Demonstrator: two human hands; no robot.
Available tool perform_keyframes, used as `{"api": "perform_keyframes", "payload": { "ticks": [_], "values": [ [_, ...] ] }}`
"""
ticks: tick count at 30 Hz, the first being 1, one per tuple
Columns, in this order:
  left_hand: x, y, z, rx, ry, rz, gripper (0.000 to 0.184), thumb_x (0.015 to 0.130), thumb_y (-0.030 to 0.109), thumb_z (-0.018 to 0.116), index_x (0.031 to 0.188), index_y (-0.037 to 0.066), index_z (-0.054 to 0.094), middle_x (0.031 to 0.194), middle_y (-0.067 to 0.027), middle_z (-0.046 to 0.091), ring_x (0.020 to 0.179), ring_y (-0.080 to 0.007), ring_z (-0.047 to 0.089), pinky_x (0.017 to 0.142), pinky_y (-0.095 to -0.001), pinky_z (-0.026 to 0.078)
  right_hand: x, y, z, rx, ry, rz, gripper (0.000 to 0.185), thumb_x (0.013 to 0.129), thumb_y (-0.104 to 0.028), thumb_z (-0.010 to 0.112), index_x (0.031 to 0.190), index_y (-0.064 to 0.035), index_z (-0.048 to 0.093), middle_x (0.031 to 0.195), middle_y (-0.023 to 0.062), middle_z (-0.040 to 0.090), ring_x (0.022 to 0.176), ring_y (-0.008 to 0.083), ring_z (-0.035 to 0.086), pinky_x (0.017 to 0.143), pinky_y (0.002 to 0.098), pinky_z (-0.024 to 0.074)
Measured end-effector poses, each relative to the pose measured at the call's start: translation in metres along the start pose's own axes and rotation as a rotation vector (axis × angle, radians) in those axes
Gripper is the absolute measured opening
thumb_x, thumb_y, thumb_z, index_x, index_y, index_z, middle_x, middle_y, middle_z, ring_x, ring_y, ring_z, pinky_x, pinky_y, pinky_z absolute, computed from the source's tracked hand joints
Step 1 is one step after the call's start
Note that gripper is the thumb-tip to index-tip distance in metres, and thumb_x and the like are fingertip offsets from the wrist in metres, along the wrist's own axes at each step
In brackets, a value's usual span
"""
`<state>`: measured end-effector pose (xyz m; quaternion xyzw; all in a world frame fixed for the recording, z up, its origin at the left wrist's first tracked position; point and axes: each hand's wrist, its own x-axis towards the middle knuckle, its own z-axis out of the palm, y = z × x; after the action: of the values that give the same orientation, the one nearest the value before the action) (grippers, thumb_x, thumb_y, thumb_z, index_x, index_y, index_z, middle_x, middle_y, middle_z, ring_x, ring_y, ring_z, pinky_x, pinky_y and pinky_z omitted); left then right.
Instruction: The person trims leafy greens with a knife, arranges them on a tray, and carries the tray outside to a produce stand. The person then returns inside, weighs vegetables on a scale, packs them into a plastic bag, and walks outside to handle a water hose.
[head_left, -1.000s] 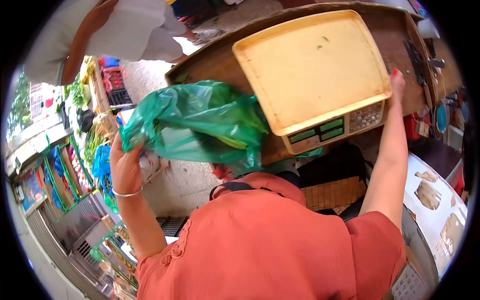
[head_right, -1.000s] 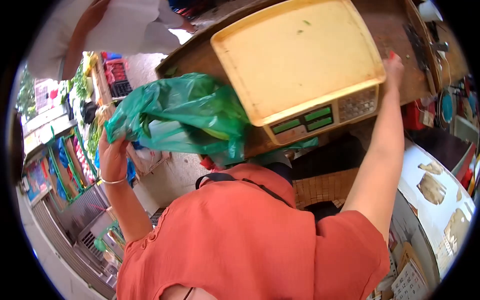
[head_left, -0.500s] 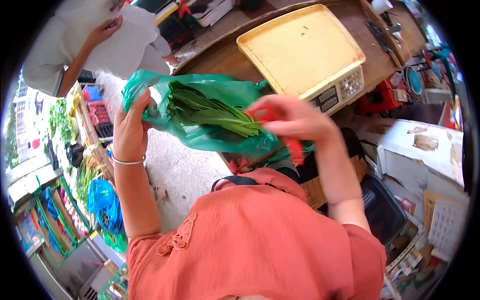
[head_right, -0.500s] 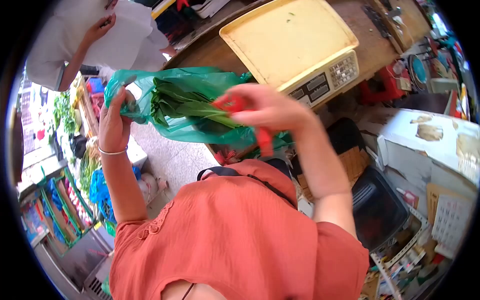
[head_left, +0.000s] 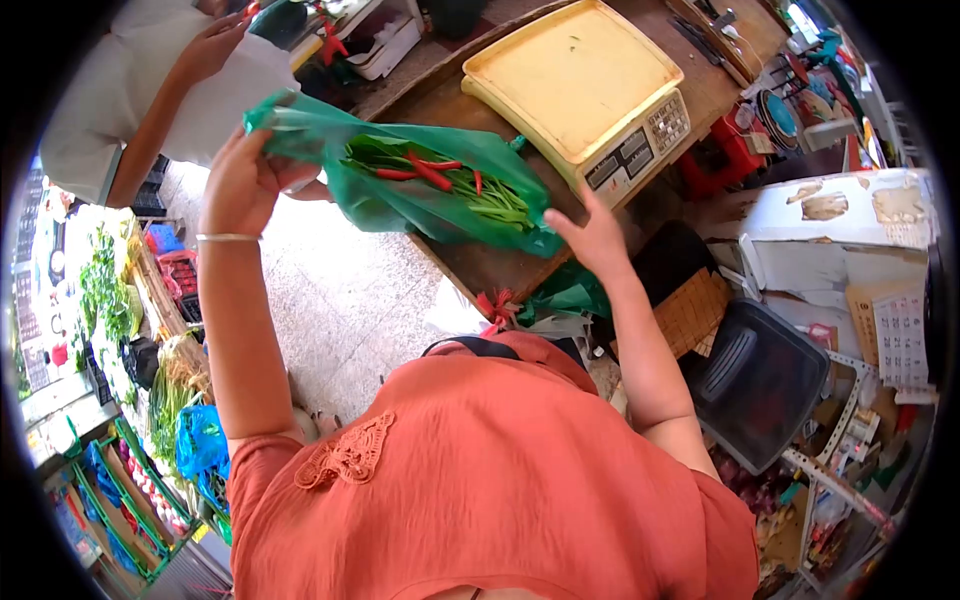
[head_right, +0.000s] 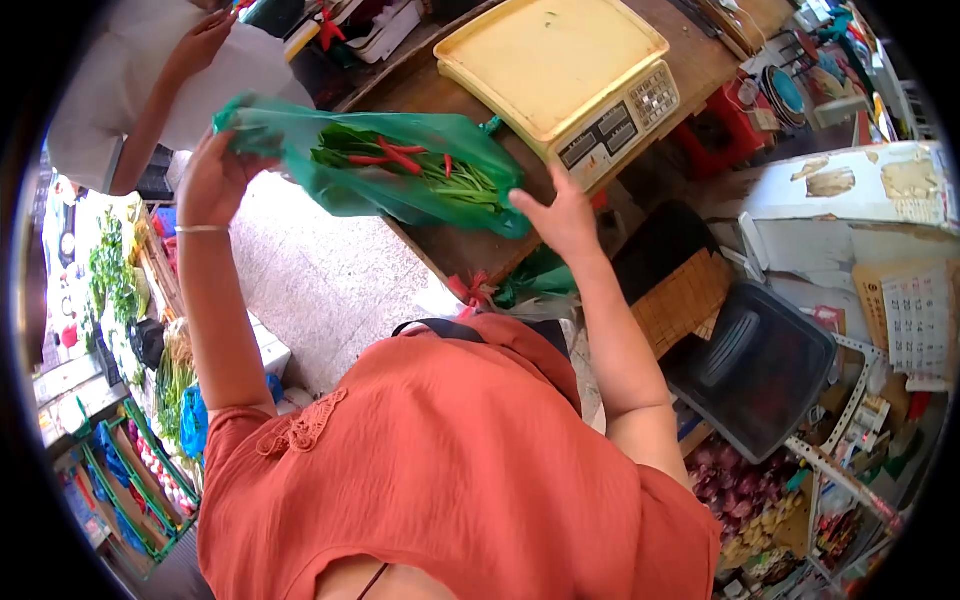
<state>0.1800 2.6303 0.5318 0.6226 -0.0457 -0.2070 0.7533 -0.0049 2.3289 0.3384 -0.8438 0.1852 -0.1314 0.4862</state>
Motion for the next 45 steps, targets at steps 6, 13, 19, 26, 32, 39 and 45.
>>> {"api": "perform_keyframes", "payload": {
  "ticks": [6, 13, 19, 26, 32, 39, 45],
  "values": [
    [0.054, 0.045, 0.015, -0.248, -0.582, 0.226, 0.030, 0.087, 0.006, 0.036, 0.114, -0.003, 0.045, 0.110, -0.0148, 0.054, 0.101, -0.0254, 0.053, 0.092, -0.0408, 0.041, -0.067, -0.069, 0.045, 0.496, -0.506, 0.144, 0.032, 0.080, -0.011, 0.057, 0.109, 0.0013, 0.054, 0.107, 0.0153, 0.056, 0.085, 0.0139, 0.057, 0.072, 0.0250, 0.0461],
    [0.077, 0.032, 0.018, 0.066, -0.059, 0.151, 0.027, 0.086, 0.004, 0.039, 0.109, -0.005, 0.047, 0.102, -0.0144, 0.056, 0.095, -0.0241, 0.056, 0.084, -0.0366, 0.046, -0.009, -0.026, 0.051, -0.018, -0.040, -0.033, 0.018, 0.078, -0.005, 0.049, 0.092, -0.0013, 0.059, 0.080, 0.0108, 0.063, 0.072, 0.0216, 0.062, 0.065, 0.0296, 0.0489],
    [0.063, -0.031, 0.003, 0.457, 0.041, 0.171, 0.030, 0.077, 0.006, 0.055, 0.105, -0.004, 0.049, 0.094, -0.0130, 0.059, 0.091, -0.0225, 0.057, 0.078, -0.0299, 0.045, 0.079, -0.002, 0.075, -0.505, -0.136, -0.135, 0.040, 0.079, -0.007, 0.044, 0.119, -0.0100, 0.042, 0.129, 0.0114, 0.038, 0.106, 0.0294, 0.048, 0.080, 0.0386, 0.0446],
    [0.010, -0.089, -0.044, 0.746, 0.323, 0.481, 0.062, 0.071, 0.008, 0.065, 0.123, -0.003, 0.033, 0.115, -0.0214, 0.048, 0.112, -0.0286, 0.045, 0.090, -0.0334, 0.037, 0.056, -0.005, 0.079, -0.893, -0.247, -0.115, 0.019, 0.079, -0.010, 0.047, 0.098, -0.0092, 0.051, 0.100, 0.0101, 0.050, 0.089, 0.0274, 0.057, 0.068, 0.0393, 0.0496],
    [-0.082, -0.223, -0.117, 0.906, 0.403, -0.199, 0.061, 0.070, 0.036, 0.066, 0.117, 0.002, 0.045, 0.110, -0.0216, 0.052, 0.104, -0.0330, 0.049, 0.089, -0.0373, 0.039, -0.030, -0.006, 0.044, -0.660, -0.361, 0.003, 0.036, 0.072, -0.024, 0.057, 0.104, -0.0078, 0.056, 0.096, 0.0136, 0.057, 0.086, 0.0326, 0.056, 0.072, 0.0409, 0.0455],
    [-0.250, -0.388, -0.162, 1.005, 0.185, -0.941, 0.034, 0.070, 0.022, 0.054, 0.092, -0.002, 0.062, 0.099, -0.0216, 0.058, 0.093, -0.0312, 0.057, 0.080, -0.0366, 0.045, -0.080, -0.020, 0.028, 0.149, -0.288, 0.275, 0.023, 0.075, 0.001, 0.049, 0.098, 0.0036, 0.056, 0.078, 0.0040, 0.058, 0.067, 0.0094, 0.053, 0.056, 0.0215, 0.0415],
    [-0.350, -0.398, -0.177, 0.557, 0.845, -1.128, 0.030, 0.074, 0.019, 0.050, 0.099, 0.004, 0.060, 0.105, -0.0169, 0.055, 0.098, -0.0283, 0.054, 0.080, -0.0354, 0.043, -0.091, -0.090, 0.092, 0.194, -0.796, 0.011, 0.024, 0.075, -0.001, 0.050, 0.098, 0.0014, 0.058, 0.070, -0.0003, 0.054, 0.055, 0.0068, 0.049, 0.050, 0.0190, 0.0392]
  ]
}}
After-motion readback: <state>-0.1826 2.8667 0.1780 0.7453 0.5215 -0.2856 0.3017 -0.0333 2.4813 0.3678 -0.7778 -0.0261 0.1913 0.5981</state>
